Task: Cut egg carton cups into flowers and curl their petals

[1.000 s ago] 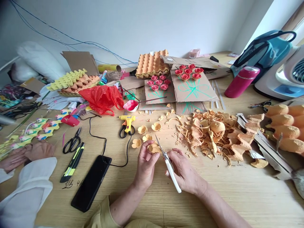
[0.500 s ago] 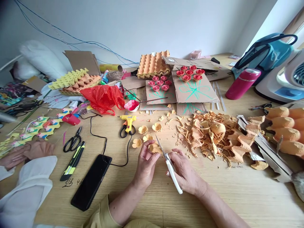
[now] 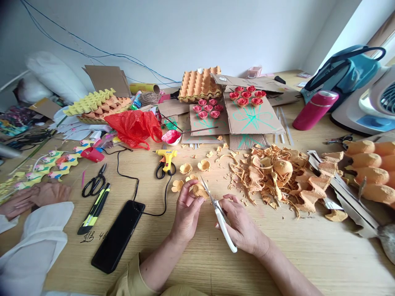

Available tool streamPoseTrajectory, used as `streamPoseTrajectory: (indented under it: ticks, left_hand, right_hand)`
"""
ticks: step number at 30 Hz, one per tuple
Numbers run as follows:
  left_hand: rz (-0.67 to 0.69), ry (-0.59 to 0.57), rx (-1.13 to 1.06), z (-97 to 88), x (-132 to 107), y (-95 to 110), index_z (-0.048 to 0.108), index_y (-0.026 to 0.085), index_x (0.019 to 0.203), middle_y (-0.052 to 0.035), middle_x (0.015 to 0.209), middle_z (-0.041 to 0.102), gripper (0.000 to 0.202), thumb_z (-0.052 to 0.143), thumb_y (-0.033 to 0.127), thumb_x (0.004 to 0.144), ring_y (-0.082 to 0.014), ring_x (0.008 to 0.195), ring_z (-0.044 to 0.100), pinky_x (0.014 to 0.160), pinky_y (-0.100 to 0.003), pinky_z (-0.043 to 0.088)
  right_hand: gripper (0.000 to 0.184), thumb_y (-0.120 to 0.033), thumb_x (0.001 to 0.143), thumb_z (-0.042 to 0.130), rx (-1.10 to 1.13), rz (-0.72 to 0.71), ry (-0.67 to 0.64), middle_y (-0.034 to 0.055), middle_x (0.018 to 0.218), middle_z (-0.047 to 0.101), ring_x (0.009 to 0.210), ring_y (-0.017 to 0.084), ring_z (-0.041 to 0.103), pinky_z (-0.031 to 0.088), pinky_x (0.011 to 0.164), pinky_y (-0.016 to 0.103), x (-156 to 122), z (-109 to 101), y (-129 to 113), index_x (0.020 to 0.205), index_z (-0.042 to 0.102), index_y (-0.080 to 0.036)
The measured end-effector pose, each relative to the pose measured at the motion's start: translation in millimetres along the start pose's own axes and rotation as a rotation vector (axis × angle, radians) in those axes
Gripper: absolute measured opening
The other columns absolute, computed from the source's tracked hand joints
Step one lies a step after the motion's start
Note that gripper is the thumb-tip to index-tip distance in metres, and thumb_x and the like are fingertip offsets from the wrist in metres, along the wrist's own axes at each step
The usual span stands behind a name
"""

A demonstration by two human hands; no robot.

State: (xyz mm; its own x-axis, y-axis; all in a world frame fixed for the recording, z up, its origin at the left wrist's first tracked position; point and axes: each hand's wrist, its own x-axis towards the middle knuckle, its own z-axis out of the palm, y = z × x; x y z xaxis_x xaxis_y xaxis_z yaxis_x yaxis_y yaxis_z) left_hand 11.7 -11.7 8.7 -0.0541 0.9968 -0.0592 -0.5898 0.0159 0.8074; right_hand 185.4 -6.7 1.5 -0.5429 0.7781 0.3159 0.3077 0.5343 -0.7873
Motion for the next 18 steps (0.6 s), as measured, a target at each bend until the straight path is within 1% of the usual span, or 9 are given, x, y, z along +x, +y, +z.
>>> streamPoseTrajectory:
  ticks: [8, 12, 18]
  left_hand:
    - [0.016, 0.025, 0.025, -1.3, 2.2, -0.1, 0.062, 0.028, 0.113, 0.0007, 0.098, 0.068, 0.038, 0.078, 0.023, 0.079, -0.0128, 0.090, 0.060, 0.087, -0.026, 0.045]
    - [0.035, 0.033, 0.022, -1.0, 3.2, 1.7, 0.063, 0.028, 0.111, 0.0009, 0.102, 0.069, 0.037, 0.078, 0.024, 0.078, -0.0129, 0.093, 0.060, 0.089, -0.026, 0.045]
    - [0.032, 0.075, 0.045, -1.1, 3.8, 4.0, 0.065, 0.027, 0.109, -0.0003, 0.106, 0.069, 0.037, 0.080, 0.026, 0.076, -0.0142, 0.094, 0.061, 0.090, -0.028, 0.047]
  right_hand:
    - [0.034, -0.050, 0.100, 0.041, 0.023, 0.062, -0.025, 0.0046, 0.080, 0.055, 0.081, 0.023, 0.050, 0.046, 0.076, 0.038, -1.9, 0.8, 2.0, 0.082, 0.047, -0.023]
    - [0.030, -0.046, 0.100, 0.043, 0.016, 0.069, -0.040, 0.0045, 0.081, 0.055, 0.080, 0.022, 0.048, 0.046, 0.076, 0.038, -3.4, 1.4, 3.3, 0.082, 0.046, -0.023]
    - [0.028, -0.042, 0.099, 0.046, 0.008, 0.078, -0.042, 0.0041, 0.080, 0.055, 0.078, 0.021, 0.049, 0.046, 0.075, 0.038, -4.3, 0.5, 2.5, 0.079, 0.045, -0.023]
